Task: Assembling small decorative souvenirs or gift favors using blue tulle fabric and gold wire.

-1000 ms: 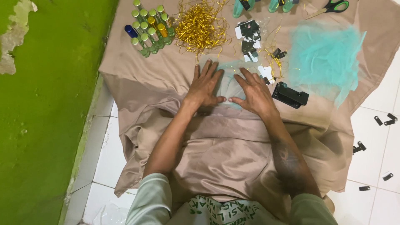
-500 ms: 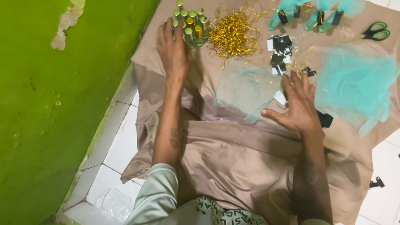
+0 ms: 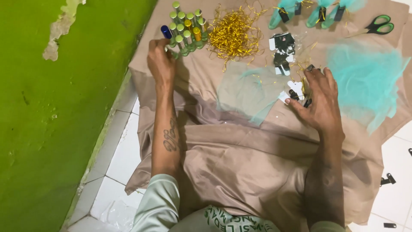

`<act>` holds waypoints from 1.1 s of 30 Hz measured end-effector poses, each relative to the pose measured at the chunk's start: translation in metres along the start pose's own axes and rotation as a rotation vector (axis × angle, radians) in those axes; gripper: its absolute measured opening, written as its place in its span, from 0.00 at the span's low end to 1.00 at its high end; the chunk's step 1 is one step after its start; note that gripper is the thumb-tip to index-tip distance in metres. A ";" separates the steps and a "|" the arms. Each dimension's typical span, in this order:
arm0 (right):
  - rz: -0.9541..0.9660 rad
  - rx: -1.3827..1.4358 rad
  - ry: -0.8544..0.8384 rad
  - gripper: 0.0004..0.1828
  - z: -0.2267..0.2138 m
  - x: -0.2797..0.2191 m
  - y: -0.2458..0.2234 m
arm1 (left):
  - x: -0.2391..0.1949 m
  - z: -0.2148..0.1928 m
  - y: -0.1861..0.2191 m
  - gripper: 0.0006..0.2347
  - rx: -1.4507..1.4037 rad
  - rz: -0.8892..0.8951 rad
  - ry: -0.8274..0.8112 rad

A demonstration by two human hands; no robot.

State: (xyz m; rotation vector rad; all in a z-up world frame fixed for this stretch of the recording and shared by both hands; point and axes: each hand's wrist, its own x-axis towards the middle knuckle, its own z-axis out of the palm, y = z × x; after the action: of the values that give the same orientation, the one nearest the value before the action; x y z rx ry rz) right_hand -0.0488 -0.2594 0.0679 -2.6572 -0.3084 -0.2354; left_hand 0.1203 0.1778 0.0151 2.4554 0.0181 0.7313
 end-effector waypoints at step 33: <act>0.020 0.018 0.028 0.23 0.044 0.004 -0.010 | -0.100 0.056 0.156 0.18 -0.875 0.408 -0.523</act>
State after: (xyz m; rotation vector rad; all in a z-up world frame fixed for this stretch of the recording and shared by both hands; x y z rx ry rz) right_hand -0.0420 -0.2304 0.0343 -2.6358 -0.2729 -0.2625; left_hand 0.0410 0.0013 0.0096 1.7197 -0.8363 0.1487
